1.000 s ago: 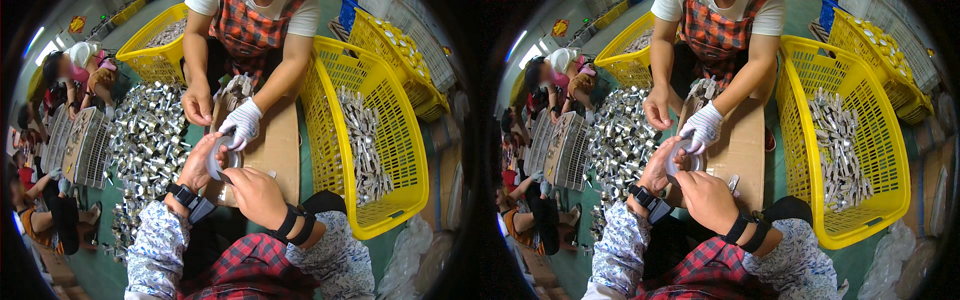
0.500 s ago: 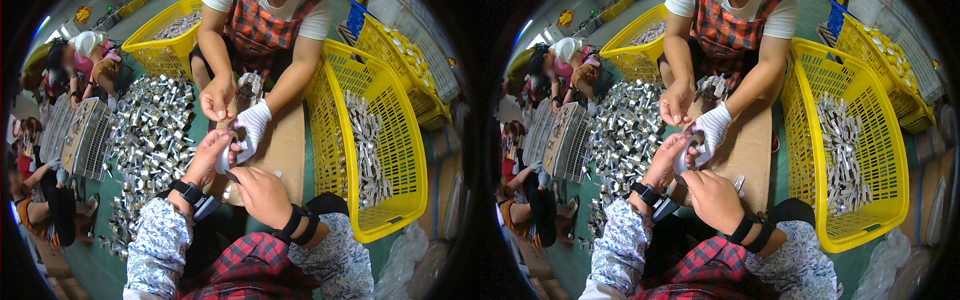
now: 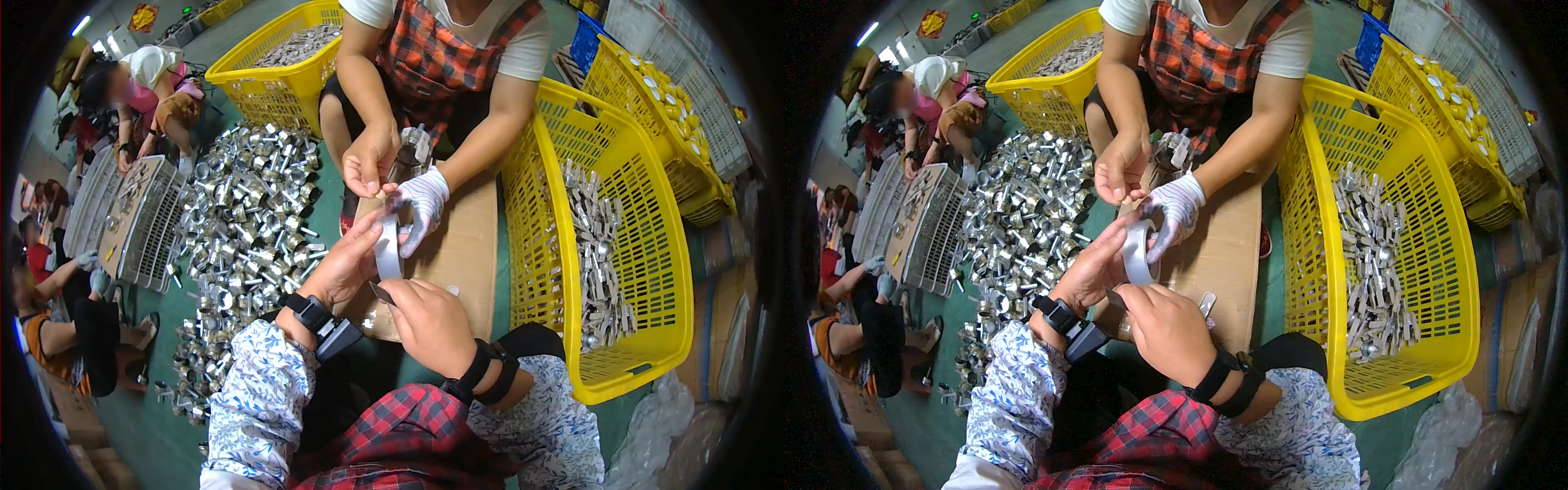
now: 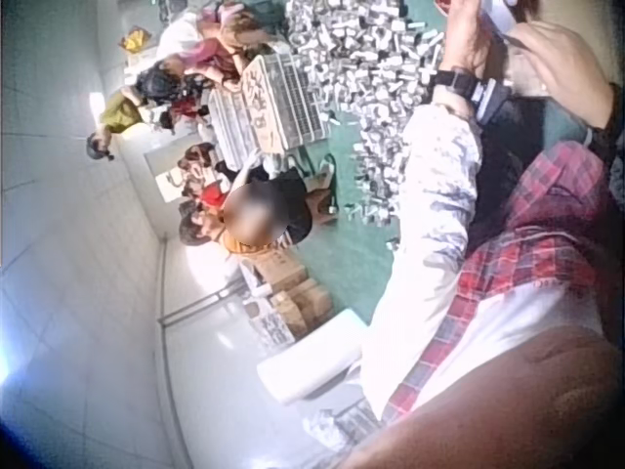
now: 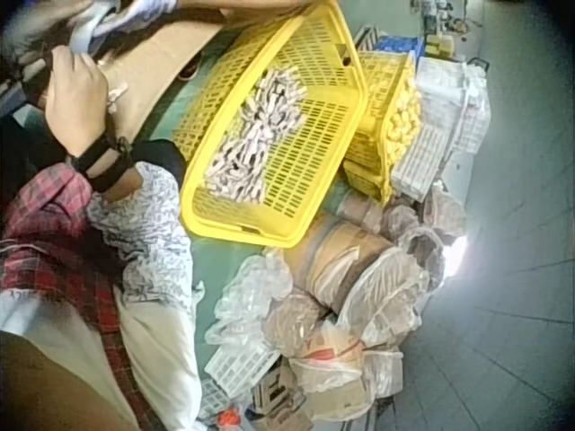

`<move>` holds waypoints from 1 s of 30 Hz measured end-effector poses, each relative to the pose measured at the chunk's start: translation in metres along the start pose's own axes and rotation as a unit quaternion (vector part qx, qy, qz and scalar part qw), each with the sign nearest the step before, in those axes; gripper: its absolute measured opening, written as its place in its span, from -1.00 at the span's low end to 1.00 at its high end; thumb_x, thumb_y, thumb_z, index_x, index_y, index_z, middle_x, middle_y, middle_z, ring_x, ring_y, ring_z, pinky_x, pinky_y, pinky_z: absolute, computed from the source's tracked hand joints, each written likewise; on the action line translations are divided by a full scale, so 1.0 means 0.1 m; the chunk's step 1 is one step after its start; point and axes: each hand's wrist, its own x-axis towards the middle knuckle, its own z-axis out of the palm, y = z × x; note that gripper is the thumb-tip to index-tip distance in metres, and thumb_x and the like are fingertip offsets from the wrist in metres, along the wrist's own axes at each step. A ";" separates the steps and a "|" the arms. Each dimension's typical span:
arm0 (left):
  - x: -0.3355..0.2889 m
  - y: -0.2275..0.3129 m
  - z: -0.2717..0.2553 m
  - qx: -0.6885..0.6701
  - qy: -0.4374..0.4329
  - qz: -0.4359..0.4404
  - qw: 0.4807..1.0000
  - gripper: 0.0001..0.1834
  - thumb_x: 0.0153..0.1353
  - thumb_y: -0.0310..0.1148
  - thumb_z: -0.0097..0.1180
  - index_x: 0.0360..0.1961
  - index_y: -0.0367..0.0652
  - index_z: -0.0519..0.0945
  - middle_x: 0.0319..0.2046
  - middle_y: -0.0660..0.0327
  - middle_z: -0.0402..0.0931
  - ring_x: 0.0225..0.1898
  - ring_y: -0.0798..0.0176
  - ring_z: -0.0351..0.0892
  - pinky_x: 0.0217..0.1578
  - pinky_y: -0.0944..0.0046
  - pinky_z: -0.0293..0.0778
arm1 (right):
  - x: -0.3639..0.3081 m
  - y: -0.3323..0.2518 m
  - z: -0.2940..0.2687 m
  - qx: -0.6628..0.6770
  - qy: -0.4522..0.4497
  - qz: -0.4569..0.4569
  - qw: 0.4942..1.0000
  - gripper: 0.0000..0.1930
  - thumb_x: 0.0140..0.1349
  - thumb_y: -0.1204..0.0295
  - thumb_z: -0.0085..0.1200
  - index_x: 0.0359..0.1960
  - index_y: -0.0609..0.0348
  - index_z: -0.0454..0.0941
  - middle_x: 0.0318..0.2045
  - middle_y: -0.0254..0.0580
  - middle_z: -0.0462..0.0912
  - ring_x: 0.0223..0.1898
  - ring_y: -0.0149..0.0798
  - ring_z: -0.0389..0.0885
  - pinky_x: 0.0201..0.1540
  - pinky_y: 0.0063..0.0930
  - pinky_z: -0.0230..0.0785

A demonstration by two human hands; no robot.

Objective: Packing metal furniture or hardware parts into a cardboard box and sealing it with tape.

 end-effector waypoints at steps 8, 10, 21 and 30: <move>-0.07 0.13 -0.40 0.015 0.221 0.082 0.972 -0.31 0.56 0.21 -0.29 0.45 -0.04 0.31 0.07 0.05 0.59 0.05 0.24 0.63 0.05 0.12 0.58 | -0.01 -0.05 -0.03 -0.005 0.014 0.001 1.000 -0.73 0.21 0.61 0.10 -0.03 0.27 0.49 -0.26 0.05 0.64 -0.16 0.10 0.63 -0.12 -0.08 0.49; -0.15 0.18 -0.42 -0.027 0.134 0.096 0.986 -0.24 0.54 0.27 -0.35 0.48 -0.08 0.24 0.06 0.08 0.61 -0.12 0.30 0.70 -0.11 0.29 0.66 | -0.02 -0.04 -0.03 -0.009 0.012 -0.001 1.000 -0.73 0.22 0.61 0.10 -0.03 0.27 0.49 -0.27 0.05 0.64 -0.16 0.10 0.63 -0.13 -0.09 0.48; -0.21 0.25 -0.31 0.049 0.108 0.056 0.991 -0.16 0.52 0.34 -0.47 0.40 -0.15 0.36 0.00 0.14 0.66 -0.29 0.48 0.52 -0.30 0.44 0.50 | -0.03 0.00 0.15 -0.015 0.014 -0.011 1.000 -0.75 0.20 0.60 0.11 -0.06 0.25 0.49 -0.28 0.03 0.64 -0.17 0.09 0.62 -0.15 -0.09 0.48; -0.18 0.20 -0.37 0.108 0.128 0.059 0.984 -0.19 0.53 0.34 -0.50 0.32 -0.09 0.47 0.00 0.24 0.66 -0.27 0.48 0.44 -0.26 0.43 0.35 | -0.03 -0.02 0.14 -0.013 0.016 -0.015 1.000 -0.74 0.19 0.61 0.11 -0.06 0.25 0.49 -0.30 0.03 0.64 -0.21 0.11 0.63 -0.16 -0.08 0.48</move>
